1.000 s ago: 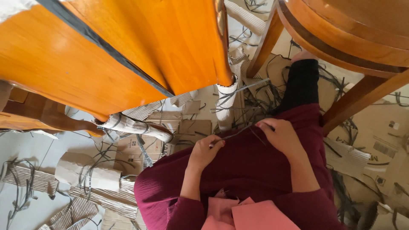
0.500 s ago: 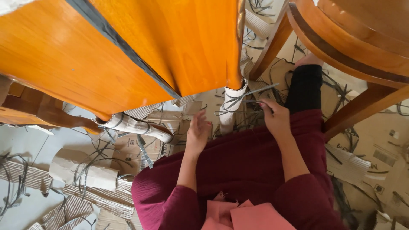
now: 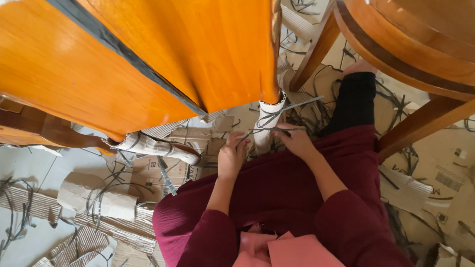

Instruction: Wrapping the legs of wooden furniture with cardboard and securing them with string for protection.

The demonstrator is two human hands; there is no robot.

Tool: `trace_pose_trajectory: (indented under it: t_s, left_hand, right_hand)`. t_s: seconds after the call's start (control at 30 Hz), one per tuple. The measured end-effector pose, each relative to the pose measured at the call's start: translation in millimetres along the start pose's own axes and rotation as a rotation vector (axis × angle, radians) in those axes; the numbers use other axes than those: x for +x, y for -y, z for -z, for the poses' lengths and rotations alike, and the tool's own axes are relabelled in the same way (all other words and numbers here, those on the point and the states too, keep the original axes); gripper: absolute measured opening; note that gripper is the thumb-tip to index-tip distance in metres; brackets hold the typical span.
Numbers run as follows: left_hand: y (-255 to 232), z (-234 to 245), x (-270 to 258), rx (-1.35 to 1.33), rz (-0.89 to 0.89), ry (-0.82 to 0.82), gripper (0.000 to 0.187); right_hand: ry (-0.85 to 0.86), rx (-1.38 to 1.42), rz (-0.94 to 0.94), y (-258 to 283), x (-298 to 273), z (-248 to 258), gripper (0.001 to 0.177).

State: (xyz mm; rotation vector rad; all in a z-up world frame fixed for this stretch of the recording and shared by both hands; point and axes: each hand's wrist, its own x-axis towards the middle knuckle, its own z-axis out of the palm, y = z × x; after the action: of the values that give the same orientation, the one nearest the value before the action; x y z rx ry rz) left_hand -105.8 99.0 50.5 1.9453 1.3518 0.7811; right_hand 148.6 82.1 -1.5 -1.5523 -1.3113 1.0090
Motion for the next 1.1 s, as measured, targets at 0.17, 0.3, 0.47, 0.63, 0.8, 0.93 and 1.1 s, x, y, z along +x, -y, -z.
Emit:
trace_pose_trajectory:
  t_s: [0.17,0.3,0.47,0.63,0.8,0.93,1.1]
  left_hand:
    - [22.2,-6.8,-24.5,0.076,0.079,-0.018,0.011]
    - [-8.2,-2.4,-20.8,-0.160,-0.190,-0.266,0.011]
    - [-59.3,20.5,-19.6,-0.142,-0.526,-0.223,0.013]
    - [-53.8,6.0,-17.8,0.002,-0.661,-0.190,0.017]
    - [-54.2,8.1,-13.9,-0.114,-0.634,-0.120,0.022]
    - [-49.6,6.6,-5.3,-0.207,-0.654,-0.135,0.026]
    - [-44.8,4.6,-3.8,-0.092,-0.674,-0.210,0.013]
  right_hand:
    - [-0.025,-0.034,-0.031,0.2,-14.7,-15.5,0.043]
    - [-0.124,-0.151,0.086,6.9,-24.9,-25.9,0.040]
    - [-0.182,-0.371,0.288,59.7,-53.1,-23.2,0.020]
    - [-0.207,-0.593,0.322,27.7,-67.4,-38.8,0.012]
    - [-0.217,-0.696,0.496,77.5,-87.4,-34.9,0.008]
    - [-0.229,-0.680,0.509,67.1,-98.1,-45.6,0.006]
    - [-0.337,-0.634,0.678,109.7,-100.5,-43.5,0.013]
